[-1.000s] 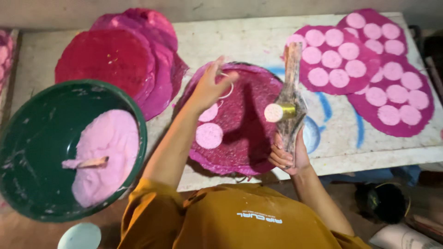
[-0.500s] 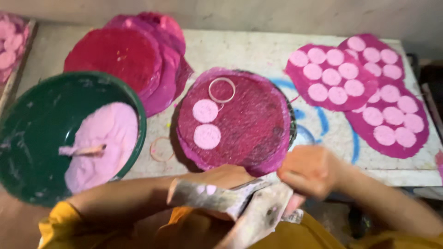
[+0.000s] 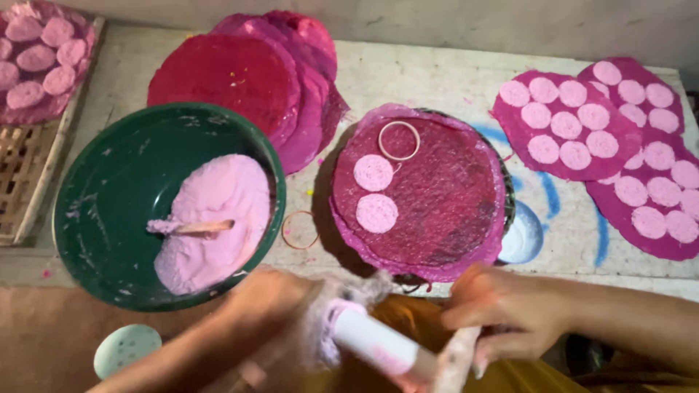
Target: The person prepares pink wafers by scooping pink paste from a bucket, spreading it onto a pink circular base, and placing smaller circles on top using a wooden tool and a ring mold.
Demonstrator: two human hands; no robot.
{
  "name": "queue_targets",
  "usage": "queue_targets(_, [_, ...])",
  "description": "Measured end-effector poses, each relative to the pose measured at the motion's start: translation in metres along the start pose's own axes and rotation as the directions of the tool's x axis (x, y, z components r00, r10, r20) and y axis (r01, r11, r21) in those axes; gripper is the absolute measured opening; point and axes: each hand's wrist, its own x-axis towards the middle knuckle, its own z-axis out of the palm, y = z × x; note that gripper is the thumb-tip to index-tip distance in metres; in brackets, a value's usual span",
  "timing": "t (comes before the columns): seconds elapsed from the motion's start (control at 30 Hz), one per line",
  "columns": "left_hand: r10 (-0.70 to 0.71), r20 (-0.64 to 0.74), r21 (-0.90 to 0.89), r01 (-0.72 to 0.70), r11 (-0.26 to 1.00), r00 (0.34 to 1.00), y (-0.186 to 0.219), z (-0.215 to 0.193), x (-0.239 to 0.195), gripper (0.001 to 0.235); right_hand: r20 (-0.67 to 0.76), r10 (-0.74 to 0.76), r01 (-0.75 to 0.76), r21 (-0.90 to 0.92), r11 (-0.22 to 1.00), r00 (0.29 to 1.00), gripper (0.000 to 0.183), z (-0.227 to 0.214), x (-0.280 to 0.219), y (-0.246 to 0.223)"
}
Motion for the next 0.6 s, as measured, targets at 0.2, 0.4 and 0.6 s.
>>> queue_targets(0.2, [0.176,-0.158,-0.239,-0.210,0.948,0.972,-0.089,-0.049,-0.048,0.047,-0.156,-0.320,-0.061,-0.956,0.288,0.935,0.026,-0.035,0.038,0.025])
queue_targets(0.4, [-0.199,0.112,-0.950,0.163,0.265,0.974,-0.065,0.009,-0.006,0.048,-0.176,-0.463,-0.236,-0.969,-0.076,0.869,0.012,-0.047,0.078,0.059])
queue_targets(0.6, [-0.400,-0.007,-0.892,0.175,0.416,0.916,-0.068,0.004,-0.022,0.035,-0.838,-0.386,-0.723,-0.535,0.437,0.387,0.032,-0.019,0.064,0.120])
